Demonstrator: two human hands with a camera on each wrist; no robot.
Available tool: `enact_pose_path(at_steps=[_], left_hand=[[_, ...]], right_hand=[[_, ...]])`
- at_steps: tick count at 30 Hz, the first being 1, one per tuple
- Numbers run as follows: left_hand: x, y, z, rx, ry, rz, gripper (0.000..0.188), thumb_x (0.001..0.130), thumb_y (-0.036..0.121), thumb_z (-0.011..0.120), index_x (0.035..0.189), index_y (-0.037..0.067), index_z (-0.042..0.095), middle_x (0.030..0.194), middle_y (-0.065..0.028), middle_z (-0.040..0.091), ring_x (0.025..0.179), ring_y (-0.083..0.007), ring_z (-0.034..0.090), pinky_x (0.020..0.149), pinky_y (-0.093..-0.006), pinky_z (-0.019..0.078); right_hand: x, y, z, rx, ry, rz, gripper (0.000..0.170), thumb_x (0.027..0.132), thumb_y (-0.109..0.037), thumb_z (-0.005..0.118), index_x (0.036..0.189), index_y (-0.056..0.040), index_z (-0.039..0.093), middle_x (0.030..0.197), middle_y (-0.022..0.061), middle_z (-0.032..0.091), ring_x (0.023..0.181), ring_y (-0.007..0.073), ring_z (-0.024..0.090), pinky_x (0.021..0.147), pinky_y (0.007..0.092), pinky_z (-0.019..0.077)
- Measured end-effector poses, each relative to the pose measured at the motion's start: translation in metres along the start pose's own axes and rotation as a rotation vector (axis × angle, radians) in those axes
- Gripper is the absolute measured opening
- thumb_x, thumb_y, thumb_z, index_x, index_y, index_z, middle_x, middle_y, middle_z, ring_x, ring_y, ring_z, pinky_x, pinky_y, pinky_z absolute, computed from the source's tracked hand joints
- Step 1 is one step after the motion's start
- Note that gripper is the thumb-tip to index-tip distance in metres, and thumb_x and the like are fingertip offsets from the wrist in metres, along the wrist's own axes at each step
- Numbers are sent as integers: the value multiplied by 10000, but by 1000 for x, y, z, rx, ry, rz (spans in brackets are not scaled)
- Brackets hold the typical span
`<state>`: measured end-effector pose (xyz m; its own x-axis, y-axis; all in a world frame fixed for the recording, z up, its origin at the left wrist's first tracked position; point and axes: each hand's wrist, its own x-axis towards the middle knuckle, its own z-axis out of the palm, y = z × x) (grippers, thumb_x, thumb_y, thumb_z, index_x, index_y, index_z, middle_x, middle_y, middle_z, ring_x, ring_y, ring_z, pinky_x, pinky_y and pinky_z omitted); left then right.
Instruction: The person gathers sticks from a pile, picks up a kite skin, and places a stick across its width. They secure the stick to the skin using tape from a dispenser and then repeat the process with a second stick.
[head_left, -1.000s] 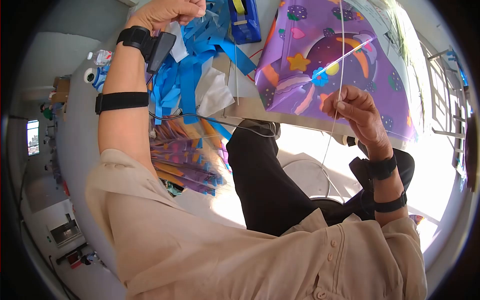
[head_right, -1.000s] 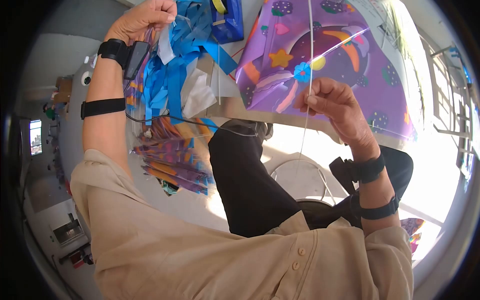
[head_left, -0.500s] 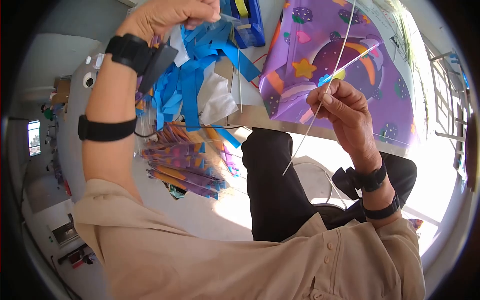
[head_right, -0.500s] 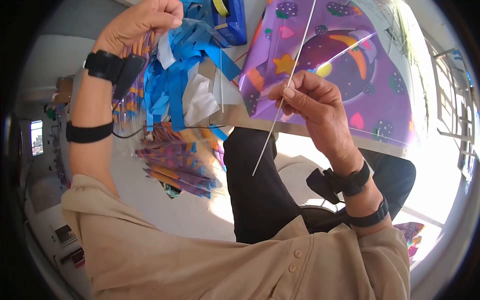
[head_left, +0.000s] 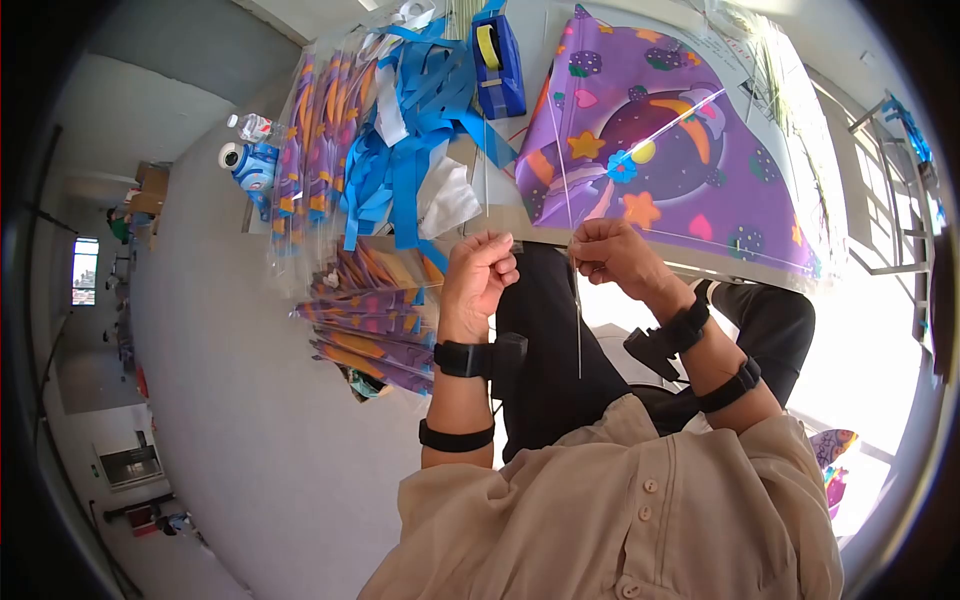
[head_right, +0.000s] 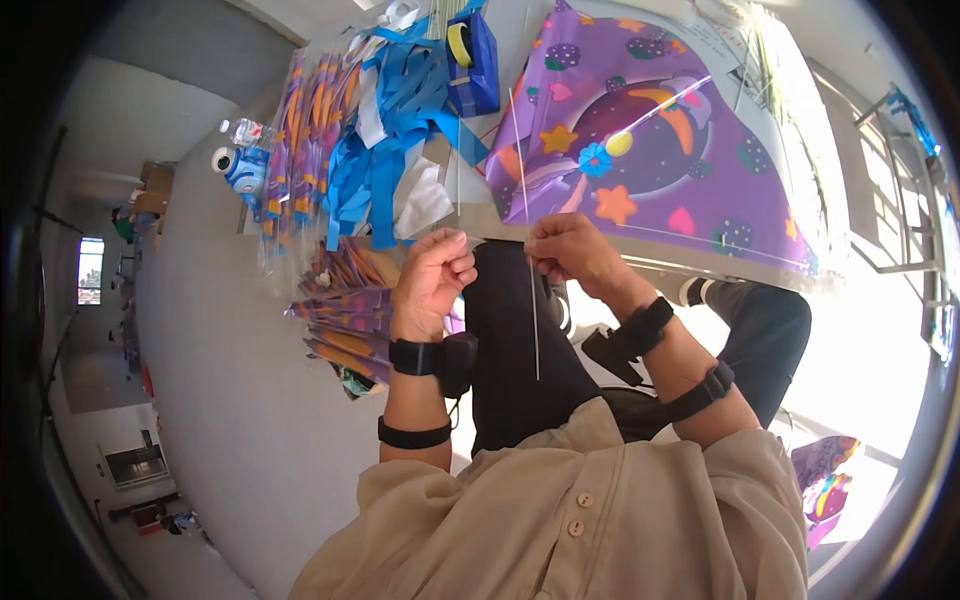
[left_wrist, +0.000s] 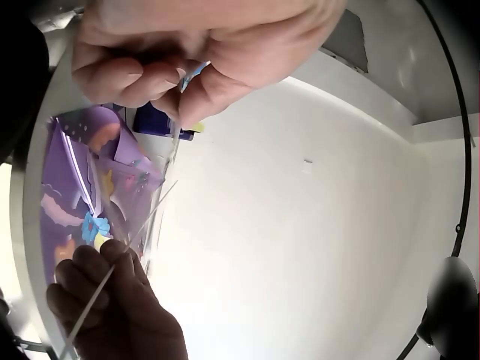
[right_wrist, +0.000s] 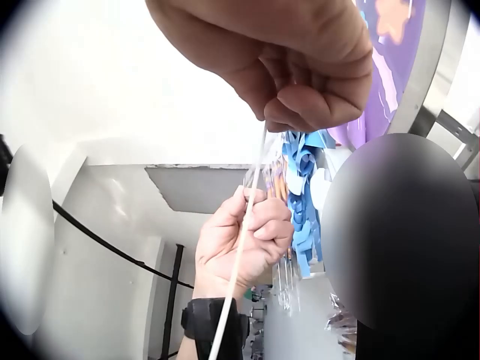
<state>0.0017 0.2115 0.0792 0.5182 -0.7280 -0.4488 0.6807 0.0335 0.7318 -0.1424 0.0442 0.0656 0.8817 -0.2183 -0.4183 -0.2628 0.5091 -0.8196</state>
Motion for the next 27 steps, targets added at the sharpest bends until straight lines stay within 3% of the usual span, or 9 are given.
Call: enact_pose_path(at_steps=[4, 6, 9, 12, 27], left_hand=[[-26, -20, 12, 45, 47, 99, 98, 856, 103, 617, 794, 70, 549, 667, 21, 456, 591, -86, 451, 521, -241, 365], [-30, -22, 9, 133, 211, 176, 104, 857, 119, 623, 794, 74, 553, 689, 20, 488, 620, -81, 478, 534, -236, 382], [-30, -21, 4, 196, 254, 232, 105, 853, 124, 630, 796, 74, 558, 716, 14, 519, 649, -76, 493, 550, -234, 395], [-30, -19, 6, 174, 241, 279, 119, 824, 107, 659, 756, 47, 581, 680, 7, 546, 587, -64, 484, 520, -197, 390], [-28, -25, 16, 186, 253, 271, 150, 820, 68, 645, 709, 2, 568, 612, -14, 526, 518, -80, 435, 489, -202, 332]], right_hand=[[19, 5, 9, -50, -12, 53, 115, 862, -83, 587, 763, -26, 577, 663, 30, 561, 522, 73, 500, 446, 189, 387], [30, 7, 11, -7, -8, 59, 106, 856, -76, 591, 765, -21, 585, 651, 29, 559, 511, 70, 499, 436, 186, 382], [45, 3, 18, 30, 29, 2, 108, 822, -58, 603, 727, -13, 578, 619, 27, 542, 475, 72, 483, 384, 193, 353], [58, -5, 22, -29, 57, -16, 101, 816, -51, 608, 728, -12, 577, 615, 25, 537, 472, 70, 478, 378, 193, 350], [86, -9, 30, -26, 9, 31, 86, 845, -41, 600, 766, -7, 592, 657, 35, 563, 512, 79, 503, 420, 205, 386]])
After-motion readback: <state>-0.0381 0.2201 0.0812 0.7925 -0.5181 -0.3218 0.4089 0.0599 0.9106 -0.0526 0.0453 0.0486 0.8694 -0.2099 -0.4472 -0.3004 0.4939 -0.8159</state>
